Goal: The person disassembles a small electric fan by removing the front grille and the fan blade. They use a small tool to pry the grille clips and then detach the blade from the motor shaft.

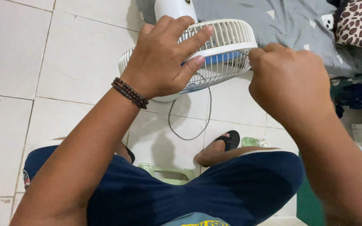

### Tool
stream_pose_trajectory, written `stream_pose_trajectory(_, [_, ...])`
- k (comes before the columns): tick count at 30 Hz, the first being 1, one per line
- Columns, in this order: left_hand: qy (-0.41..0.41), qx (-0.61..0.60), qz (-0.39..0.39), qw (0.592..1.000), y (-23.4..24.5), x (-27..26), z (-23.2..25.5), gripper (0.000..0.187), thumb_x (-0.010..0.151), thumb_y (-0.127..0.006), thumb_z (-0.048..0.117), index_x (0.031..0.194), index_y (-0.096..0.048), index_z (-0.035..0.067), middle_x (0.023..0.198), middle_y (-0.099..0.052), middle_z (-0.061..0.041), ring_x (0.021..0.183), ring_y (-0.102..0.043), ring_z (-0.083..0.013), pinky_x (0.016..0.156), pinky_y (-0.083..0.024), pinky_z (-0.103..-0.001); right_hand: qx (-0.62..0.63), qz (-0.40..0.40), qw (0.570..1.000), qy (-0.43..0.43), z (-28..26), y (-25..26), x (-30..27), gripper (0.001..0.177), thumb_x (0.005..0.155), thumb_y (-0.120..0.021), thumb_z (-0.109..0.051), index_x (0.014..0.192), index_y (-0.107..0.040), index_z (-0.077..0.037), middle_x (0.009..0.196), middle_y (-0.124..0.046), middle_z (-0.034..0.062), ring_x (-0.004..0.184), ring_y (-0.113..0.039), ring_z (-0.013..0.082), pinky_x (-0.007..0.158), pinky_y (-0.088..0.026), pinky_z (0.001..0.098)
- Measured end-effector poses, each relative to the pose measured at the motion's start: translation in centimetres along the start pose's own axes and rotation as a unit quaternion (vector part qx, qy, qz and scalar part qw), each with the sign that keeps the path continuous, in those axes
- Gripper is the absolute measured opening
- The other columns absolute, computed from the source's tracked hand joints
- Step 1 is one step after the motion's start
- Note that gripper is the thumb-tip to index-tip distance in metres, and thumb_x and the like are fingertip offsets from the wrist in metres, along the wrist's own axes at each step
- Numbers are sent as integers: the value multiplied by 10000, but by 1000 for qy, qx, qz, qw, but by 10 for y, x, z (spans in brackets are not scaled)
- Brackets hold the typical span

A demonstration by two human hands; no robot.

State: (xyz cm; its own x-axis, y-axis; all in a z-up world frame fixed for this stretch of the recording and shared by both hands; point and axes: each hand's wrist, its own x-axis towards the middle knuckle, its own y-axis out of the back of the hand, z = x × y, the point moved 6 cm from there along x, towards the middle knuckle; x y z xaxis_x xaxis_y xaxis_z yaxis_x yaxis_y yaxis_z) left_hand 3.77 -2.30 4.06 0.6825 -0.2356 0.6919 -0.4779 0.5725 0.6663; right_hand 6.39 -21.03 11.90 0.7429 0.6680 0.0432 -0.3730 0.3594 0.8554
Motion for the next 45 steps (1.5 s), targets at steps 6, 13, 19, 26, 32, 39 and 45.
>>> stream_pose_trajectory(6, [-2, -16, -3, 1000, 3, -1, -4, 463, 1060, -656, 358, 1473, -633, 150, 1355, -623, -131, 1162, -583, -265, 874, -397, -443, 131, 116, 982, -76, 8, -18, -25, 132, 1026, -699, -138, 1133, -769, -108, 923, -701, 76, 775, -684, 307, 668, -533, 421])
stream_pose_trajectory(13, [-12, -11, -7, 1000, 3, -1, -3, 434, 1069, -656, 353, 1440, -628, 130, 1364, -620, -134, 1146, -580, -275, 892, -403, -444, 132, 156, 975, -89, 12, -42, -32, 56, 1053, -721, -131, 1092, -761, -129, 810, -643, 43, 723, -642, 272, 628, -506, 384])
stream_pose_trajectory(19, [-12, -14, -17, 1000, 4, -1, -2, 431, 1069, -649, 355, 1435, -637, 128, 1356, -625, -130, 1137, -580, -276, 890, -404, -444, 124, 158, 976, -89, 11, -41, -28, 33, 1040, -726, -134, 1051, -757, -136, 820, -631, 32, 706, -639, 266, 600, -491, 381])
stream_pose_trajectory(26, [-18, -3, -11, 1000, 5, -1, -3, 432, 1070, -650, 354, 1437, -633, 126, 1365, -617, -135, 1153, -578, -271, 898, -407, -440, 130, 149, 976, -91, 13, -37, -29, 44, 1039, -725, -133, 1036, -767, -144, 800, -648, 33, 716, -647, 271, 615, -500, 386])
stream_pose_trajectory(32, [-18, -11, -17, 1000, 5, -2, -3, 449, 1062, -659, 347, 1451, -636, 124, 1368, -616, -135, 1143, -578, -275, 903, -408, -445, 123, 144, 978, -91, 13, -38, -27, 54, 1016, -716, -126, 1022, -768, -141, 836, -659, 40, 702, -652, 280, 609, -503, 393])
stream_pose_trajectory(39, [-37, -12, -19, 999, 3, -1, 1, 435, 1051, -673, 330, 1417, -641, 98, 1375, -612, -142, 1103, -564, -280, 876, -394, -449, 76, 129, 981, -121, -2, -45, -30, 137, 911, -647, -38, 1020, -718, -81, 888, -671, 87, 686, -661, 309, 587, -526, 423])
stream_pose_trajectory(45, [-32, -9, -16, 999, -1, 0, 5, 413, 1065, -670, 319, 1398, -643, 76, 1363, -615, -126, 1085, -557, -268, 860, -383, -441, 0, 121, 978, -170, -14, -39, -21, 305, 900, -650, -58, 1192, -736, -58, 898, -692, 86, 661, -673, 259, 550, -531, 387])
